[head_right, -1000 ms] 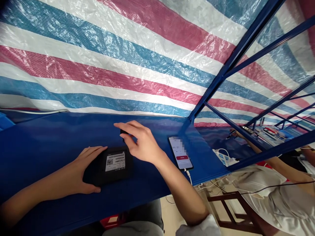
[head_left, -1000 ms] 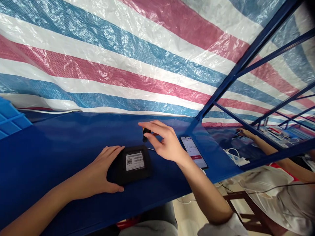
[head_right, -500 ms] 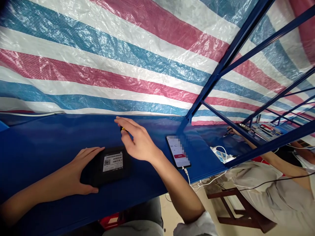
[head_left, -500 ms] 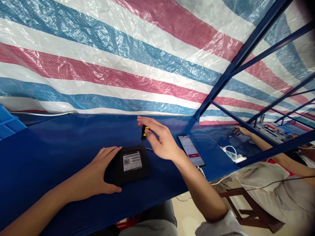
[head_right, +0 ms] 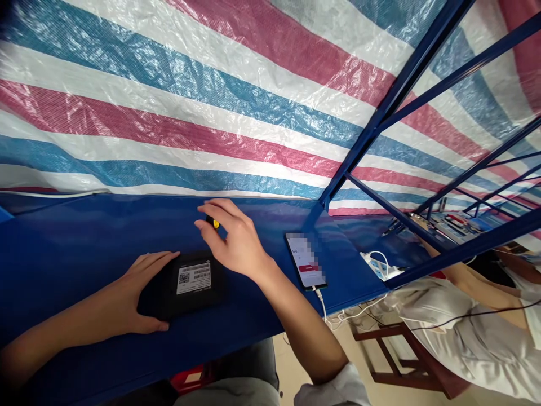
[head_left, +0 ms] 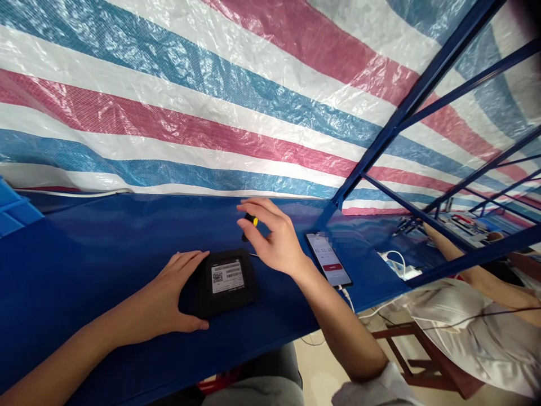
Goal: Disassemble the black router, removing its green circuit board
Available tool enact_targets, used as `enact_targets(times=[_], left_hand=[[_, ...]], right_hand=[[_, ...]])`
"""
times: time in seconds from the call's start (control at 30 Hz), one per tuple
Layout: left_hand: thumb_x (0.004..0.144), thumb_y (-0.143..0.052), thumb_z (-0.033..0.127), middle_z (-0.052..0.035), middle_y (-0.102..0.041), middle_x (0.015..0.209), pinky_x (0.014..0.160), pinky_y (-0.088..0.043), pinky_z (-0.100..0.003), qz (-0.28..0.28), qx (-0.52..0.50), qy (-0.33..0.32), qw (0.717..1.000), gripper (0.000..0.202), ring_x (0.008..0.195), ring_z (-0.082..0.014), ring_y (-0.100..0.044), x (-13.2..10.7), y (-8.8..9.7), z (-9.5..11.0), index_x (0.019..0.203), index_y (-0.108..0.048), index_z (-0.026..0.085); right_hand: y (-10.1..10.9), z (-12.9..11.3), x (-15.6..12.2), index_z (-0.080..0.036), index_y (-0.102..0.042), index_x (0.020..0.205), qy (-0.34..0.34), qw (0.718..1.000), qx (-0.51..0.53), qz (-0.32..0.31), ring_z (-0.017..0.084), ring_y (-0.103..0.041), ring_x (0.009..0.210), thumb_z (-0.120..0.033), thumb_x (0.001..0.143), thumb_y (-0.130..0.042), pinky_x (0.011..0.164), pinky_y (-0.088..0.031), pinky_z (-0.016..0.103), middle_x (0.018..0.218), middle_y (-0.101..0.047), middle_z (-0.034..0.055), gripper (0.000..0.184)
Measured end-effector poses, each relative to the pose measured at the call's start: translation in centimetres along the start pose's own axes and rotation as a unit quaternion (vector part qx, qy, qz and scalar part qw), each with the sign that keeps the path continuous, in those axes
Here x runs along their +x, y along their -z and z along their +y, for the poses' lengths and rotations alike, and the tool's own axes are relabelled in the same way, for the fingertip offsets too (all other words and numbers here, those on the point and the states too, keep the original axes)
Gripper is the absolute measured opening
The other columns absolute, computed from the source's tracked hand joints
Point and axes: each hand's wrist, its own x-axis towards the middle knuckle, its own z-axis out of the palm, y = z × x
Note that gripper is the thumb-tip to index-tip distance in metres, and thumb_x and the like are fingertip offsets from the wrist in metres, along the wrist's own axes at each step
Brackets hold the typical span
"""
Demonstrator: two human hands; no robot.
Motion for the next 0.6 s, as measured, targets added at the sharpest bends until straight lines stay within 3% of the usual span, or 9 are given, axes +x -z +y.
enact_targets(times=[0.07, 0.13, 0.33, 0.43, 0.53, 0.6], left_hand=[[0.074, -0.09, 0.058, -0.0116, -0.037, 0.175, 0.13, -0.041, -0.057, 0.0, 0.004, 0.007, 1.0, 0.12, 0.165, -0.0424, -0.032, -0.1, -0.2, -0.2, 0.173, -0.028, 0.031], [0.073, -0.09, 0.058, -0.0113, -0.038, 0.175, 0.13, -0.041, -0.058, 0.006, 0.008, 0.009, 1.0, 0.12, 0.165, -0.0439, -0.031, -0.2, -0.3, -0.4, 0.173, -0.029, 0.032], [0.073, -0.091, 0.055, -0.0112, -0.04, 0.174, 0.129, -0.043, -0.055, 0.016, -0.004, 0.002, 1.0, 0.118, 0.163, -0.041, -0.035, -0.2, -0.2, 0.1, 0.172, -0.03, 0.031], [0.073, -0.091, 0.055, -0.0121, -0.041, 0.173, 0.127, -0.044, -0.057, 0.023, -0.008, 0.004, 1.0, 0.116, 0.162, -0.0431, -0.036, -0.2, -0.1, 0.4, 0.171, -0.033, 0.031], [0.073, -0.091, 0.055, -0.0128, -0.042, 0.173, 0.127, -0.043, -0.058, 0.021, -0.01, 0.0, 1.0, 0.117, 0.162, -0.0445, -0.036, -0.2, -0.2, 0.4, 0.171, -0.033, 0.032], [0.071, -0.092, 0.056, -0.0121, -0.042, 0.173, 0.128, -0.042, -0.059, 0.031, -0.012, 0.009, 0.999, 0.118, 0.163, -0.0457, -0.034, -0.3, -0.3, 0.3, 0.172, -0.033, 0.033]], right_hand=[[0.4, 0.0, 0.0, -0.025, -0.075, 0.135, -0.009, 0.997, 0.054, -0.05, 0.02, -0.077, 0.114, -0.023, 0.111, -0.052, 0.097, -0.065, 0.035, 0.132, -0.077, 0.009, 0.034], [0.5, 0.1, -0.1, -0.03, -0.074, 0.138, -0.029, 0.993, 0.091, -0.075, 0.018, -0.078, 0.107, -0.024, 0.11, -0.054, 0.091, -0.067, 0.032, 0.126, -0.079, 0.0052, 0.035], [-0.4, 0.4, -0.5, -0.024, -0.084, 0.1, -0.026, 0.998, 0.048, 0.041, 0.014, -0.067, 0.074, -0.031, 0.092, -0.088, 0.069, -0.062, 0.026, 0.087, -0.07, -0.0001, 0.011], [-0.6, 0.1, -0.5, -0.023, -0.081, 0.104, -0.004, 0.999, 0.018, 0.047, 0.018, -0.073, 0.088, -0.031, 0.096, -0.083, 0.083, -0.064, 0.031, 0.099, -0.076, 0.0037, 0.011], [-0.3, -0.2, -0.5, -0.024, -0.077, 0.122, 0.001, 0.999, 0.032, 0.003, 0.022, -0.076, 0.115, -0.023, 0.106, -0.062, 0.1, -0.064, 0.037, 0.123, -0.078, 0.0084, 0.022], [-0.1, -0.2, -0.6, -0.025, -0.076, 0.127, -0.013, 0.998, 0.063, -0.018, 0.021, -0.077, 0.113, -0.02, 0.108, -0.056, 0.098, -0.065, 0.036, 0.124, -0.079, 0.008, 0.028]])
